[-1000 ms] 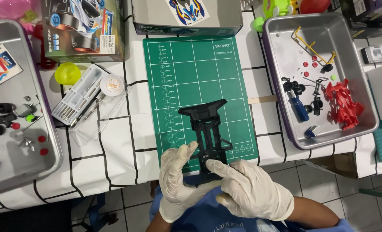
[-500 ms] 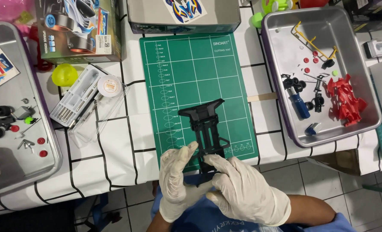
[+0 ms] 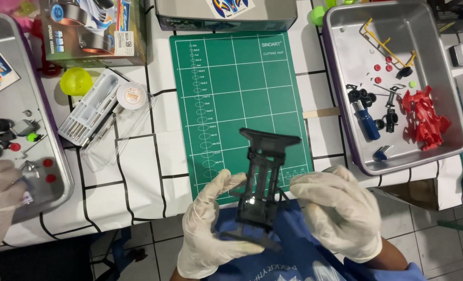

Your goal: The person opens a model car kit box and removes the contents, including plastic parts and stickers. They then assemble the black chassis of the model car by hand, attaching various components on a green cutting mat.

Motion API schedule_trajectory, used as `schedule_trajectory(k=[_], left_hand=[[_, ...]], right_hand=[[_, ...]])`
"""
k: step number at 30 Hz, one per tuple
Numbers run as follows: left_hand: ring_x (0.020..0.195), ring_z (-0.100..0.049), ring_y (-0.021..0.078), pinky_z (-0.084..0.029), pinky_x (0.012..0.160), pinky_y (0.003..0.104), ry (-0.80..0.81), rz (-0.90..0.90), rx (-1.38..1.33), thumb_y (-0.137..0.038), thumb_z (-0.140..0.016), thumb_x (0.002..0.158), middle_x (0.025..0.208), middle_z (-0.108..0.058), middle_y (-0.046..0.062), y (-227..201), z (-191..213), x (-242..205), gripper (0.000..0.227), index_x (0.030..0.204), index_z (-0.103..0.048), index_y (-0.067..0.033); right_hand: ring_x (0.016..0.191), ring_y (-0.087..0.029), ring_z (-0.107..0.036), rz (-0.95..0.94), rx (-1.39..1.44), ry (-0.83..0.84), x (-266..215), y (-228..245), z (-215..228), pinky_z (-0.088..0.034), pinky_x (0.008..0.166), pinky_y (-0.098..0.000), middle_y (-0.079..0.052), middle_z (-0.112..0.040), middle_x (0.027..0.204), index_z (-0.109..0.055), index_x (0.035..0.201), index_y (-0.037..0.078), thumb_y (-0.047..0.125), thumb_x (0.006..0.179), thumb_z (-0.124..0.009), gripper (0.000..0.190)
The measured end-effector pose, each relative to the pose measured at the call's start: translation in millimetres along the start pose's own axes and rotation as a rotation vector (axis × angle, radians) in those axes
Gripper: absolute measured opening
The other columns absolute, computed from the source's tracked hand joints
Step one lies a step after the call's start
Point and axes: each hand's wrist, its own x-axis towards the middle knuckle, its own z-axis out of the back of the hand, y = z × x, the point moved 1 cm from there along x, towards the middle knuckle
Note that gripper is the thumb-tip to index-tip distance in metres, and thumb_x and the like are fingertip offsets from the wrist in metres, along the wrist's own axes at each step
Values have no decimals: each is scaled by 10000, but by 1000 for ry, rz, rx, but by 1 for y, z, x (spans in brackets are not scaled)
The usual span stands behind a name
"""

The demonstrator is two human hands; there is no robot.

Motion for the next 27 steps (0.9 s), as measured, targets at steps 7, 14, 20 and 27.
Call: schedule_trajectory(k=[7,14,20,27], left_hand=[[1373,-591,262,-454,1254,425,153,144,-740,-256,-951,850,1421,-607,153,2,14,11,912,1531,-407,12],[1429,-513,319,-462,1199,512,92,238,-882,-538,-726,1008,1568,-452,194,9,-1,13,841,1561,-374,-10],[1476,-413,381,-362,1243,509,-135,331,-1118,-571,-431,1064,1557,-415,290,2,-16,18,733,1554,-353,-32],[1350,-572,345,-444,1192,541,-83,388,-1144,-562,-432,1077,1412,-590,259,-5,-4,14,691,1465,-476,7]], right_hand=[[1123,-281,-709,-291,679,-306,-11,12,-27,-669,981,-365,-127,-668,1293,-576,1357,36,11,876,-647,487],[865,-247,-716,-187,260,-350,-12,21,-59,-668,777,-305,-176,-681,1012,-672,1105,-16,16,882,-681,226],[1024,-233,-722,-15,-9,-142,-25,29,-69,-648,977,-372,-125,-627,1196,-680,1199,31,121,953,-710,264],[874,-185,-773,-208,-118,-17,-7,77,-13,-628,794,-325,-73,-767,980,-774,955,76,135,889,-681,128]])
